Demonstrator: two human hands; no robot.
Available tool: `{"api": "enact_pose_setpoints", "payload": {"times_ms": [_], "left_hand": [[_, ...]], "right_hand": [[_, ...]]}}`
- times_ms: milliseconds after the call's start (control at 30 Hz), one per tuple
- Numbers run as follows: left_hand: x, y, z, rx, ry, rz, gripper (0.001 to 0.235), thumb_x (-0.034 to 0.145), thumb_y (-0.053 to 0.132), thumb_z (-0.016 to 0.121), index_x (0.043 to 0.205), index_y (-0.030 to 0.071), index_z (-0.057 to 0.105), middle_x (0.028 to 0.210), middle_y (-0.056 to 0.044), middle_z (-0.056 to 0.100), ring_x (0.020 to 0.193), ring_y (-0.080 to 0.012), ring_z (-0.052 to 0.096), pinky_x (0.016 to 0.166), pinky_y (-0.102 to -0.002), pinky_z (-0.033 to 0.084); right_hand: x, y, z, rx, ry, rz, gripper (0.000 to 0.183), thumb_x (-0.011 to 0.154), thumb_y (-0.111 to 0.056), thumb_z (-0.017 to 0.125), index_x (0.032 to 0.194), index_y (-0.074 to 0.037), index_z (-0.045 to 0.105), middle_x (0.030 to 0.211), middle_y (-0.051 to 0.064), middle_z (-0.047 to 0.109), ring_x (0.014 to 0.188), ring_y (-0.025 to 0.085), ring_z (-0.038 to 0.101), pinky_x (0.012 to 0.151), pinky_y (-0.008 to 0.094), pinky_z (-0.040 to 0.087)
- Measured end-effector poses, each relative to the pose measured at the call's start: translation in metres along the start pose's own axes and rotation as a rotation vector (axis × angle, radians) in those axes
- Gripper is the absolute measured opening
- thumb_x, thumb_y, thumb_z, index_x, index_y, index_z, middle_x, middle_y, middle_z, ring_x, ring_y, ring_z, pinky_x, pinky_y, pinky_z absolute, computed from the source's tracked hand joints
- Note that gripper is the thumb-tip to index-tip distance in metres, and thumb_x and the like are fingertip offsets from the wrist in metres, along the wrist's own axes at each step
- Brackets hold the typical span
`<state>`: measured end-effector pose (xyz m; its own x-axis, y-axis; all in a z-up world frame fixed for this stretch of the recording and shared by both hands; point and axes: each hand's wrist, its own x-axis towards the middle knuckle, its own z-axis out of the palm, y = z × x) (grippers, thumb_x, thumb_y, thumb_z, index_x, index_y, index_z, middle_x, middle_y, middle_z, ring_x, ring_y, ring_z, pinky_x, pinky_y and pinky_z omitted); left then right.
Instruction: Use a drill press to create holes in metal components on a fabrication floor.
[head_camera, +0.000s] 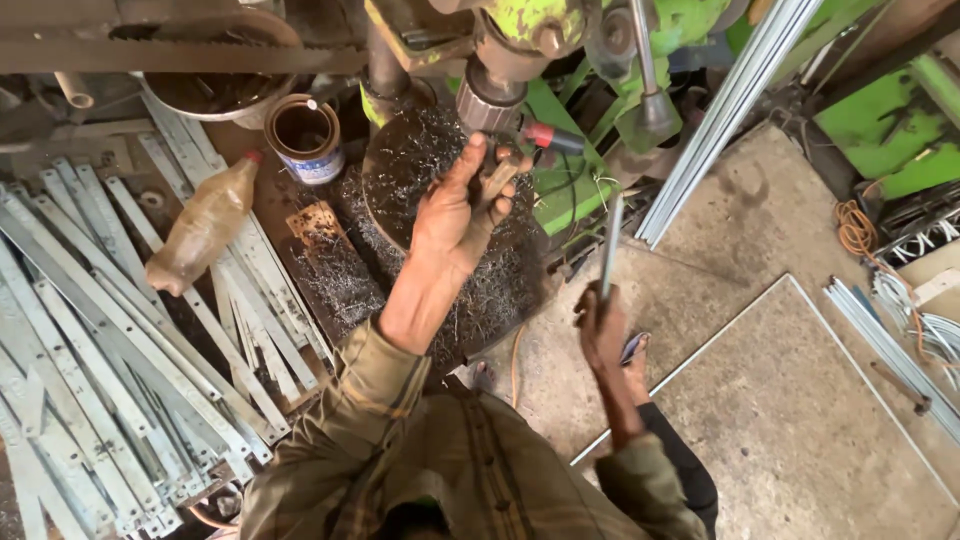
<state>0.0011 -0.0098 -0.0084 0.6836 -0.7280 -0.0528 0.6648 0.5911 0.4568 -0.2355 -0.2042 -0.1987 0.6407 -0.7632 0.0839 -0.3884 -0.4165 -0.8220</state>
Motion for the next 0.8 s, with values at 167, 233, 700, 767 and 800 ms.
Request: {"api": "enact_pose_setpoints", "payload": {"times_ms": [167, 233, 700, 767, 800], "left_hand": [[0.0, 0.0, 0.003, 0.006, -0.073, 0.059, 0.035, 0.103, 0.04, 0.062, 0.104, 0.007, 0.071, 0.105, -0.011, 0.076, 0.078, -0.0111, 0.062, 0.07, -0.024, 0.051], [0.003, -0.001, 0.003, 0.012, -0.056, 0.059, 0.034, 0.103, 0.04, 0.062, 0.104, 0.007, 0.071, 0.104, -0.011, 0.077, 0.077, -0.0111, 0.062, 0.069, -0.024, 0.05], [0.005, -0.002, 0.005, -0.102, -0.032, 0.07, 0.022, 0.096, 0.032, 0.071, 0.102, 0.011, 0.07, 0.098, -0.004, 0.073, 0.085, -0.0191, 0.071, 0.075, -0.035, 0.059], [-0.003, 0.004, 0.01, -0.016, 0.025, 0.02, 0.034, 0.097, 0.037, 0.067, 0.102, 0.004, 0.071, 0.101, -0.012, 0.077, 0.086, -0.0174, 0.071, 0.079, -0.032, 0.059], [0.0, 0.004, 0.007, -0.008, 0.018, 0.022, 0.034, 0.097, 0.037, 0.067, 0.102, 0.004, 0.071, 0.101, -0.012, 0.077, 0.086, -0.0174, 0.071, 0.079, -0.032, 0.059]], "right_hand": [[-0.026, -0.112, -0.071, -0.194, 0.115, -0.619, 0.015, 0.108, -0.016, 0.053, 0.114, -0.003, 0.056, 0.068, 0.01, 0.058, 0.053, 0.02, 0.055, 0.05, 0.041, 0.045], [-0.008, -0.131, -0.076, -0.325, 0.017, -0.639, 0.016, 0.104, -0.017, 0.057, 0.111, -0.002, 0.057, 0.062, 0.011, 0.057, 0.049, 0.024, 0.054, 0.046, 0.042, 0.044], [-0.02, -0.252, -0.066, -0.91, -0.251, -0.479, 0.039, 0.107, -0.041, 0.052, 0.105, -0.004, 0.063, 0.05, 0.006, 0.055, 0.034, 0.022, 0.05, 0.027, 0.034, 0.038], [-0.036, -0.234, -0.054, -0.277, -0.026, -1.47, 0.048, 0.106, -0.054, 0.048, 0.096, -0.008, 0.055, 0.065, 0.006, 0.059, 0.049, 0.017, 0.055, 0.044, 0.027, 0.046], [0.013, -0.185, -0.046, -0.274, -0.014, -1.473, 0.048, 0.106, -0.054, 0.048, 0.096, -0.008, 0.055, 0.065, 0.006, 0.059, 0.049, 0.017, 0.055, 0.044, 0.027, 0.046]]}}
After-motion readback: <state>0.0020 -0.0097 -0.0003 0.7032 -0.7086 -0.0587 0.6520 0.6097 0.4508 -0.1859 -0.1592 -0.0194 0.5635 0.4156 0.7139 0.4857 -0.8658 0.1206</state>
